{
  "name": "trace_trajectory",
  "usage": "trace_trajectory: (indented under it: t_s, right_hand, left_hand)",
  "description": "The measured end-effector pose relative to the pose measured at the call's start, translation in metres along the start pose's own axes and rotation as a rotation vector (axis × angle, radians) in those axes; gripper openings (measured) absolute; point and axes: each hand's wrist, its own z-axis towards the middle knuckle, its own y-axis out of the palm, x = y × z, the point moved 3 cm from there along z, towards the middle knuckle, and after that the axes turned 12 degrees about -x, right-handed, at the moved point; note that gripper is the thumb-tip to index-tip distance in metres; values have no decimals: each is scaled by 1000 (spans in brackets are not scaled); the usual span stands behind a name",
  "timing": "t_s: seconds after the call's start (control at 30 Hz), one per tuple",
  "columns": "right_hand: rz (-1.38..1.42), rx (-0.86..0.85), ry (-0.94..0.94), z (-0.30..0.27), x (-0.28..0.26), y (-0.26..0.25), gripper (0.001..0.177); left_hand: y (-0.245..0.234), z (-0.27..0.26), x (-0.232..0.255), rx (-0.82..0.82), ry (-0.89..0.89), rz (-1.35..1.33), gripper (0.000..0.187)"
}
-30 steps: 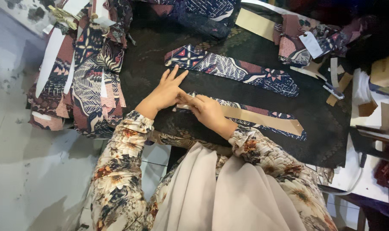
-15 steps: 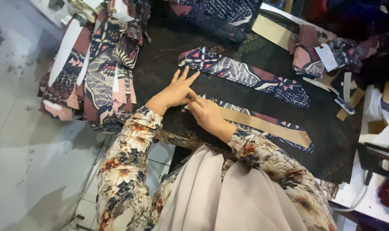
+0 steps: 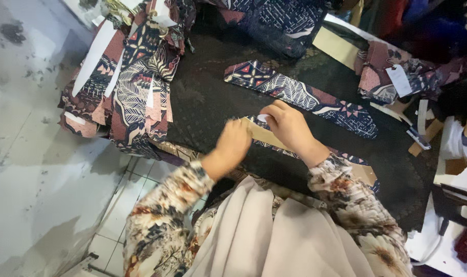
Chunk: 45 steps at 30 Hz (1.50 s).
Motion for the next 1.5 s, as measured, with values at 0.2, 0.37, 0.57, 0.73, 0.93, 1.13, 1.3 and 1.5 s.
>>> trace_trajectory:
  t_s: [0.2,0.37,0.57,0.73,0.93,1.13,1.3,1.5]
  right_hand:
    - [27,-60,-252,36,-11,43,11]
    - [-24,-118,-348,48,-6,67,16]
    - [-137,-197,-456,58,-10,70,17]
    - [-259,-317,-422,56,-18,76,12]
    - [-155,-313,-442,44,-27,74,16]
    - [43,104,-219,-18,6,29,21]
    - [-54,246,13,-135,16,18,29]
    - [-83,287,216,-189,38,21,34]
  left_hand:
    - [18,-12,58,-142,-250,195,78]
    - [17,-13,59,-188,-244,136,92]
    - [24,-8,61,-128,-259,83,92]
    - [36,-20,62,-76,-207,-24,87]
    - [41,-20,63,-195,-123,-214,72]
    - [15,-20,58,67,-216,60,91]
    - [10,-15,49,115,-214,99,78]
    - [-11,-1,39,46,-173,96,54]
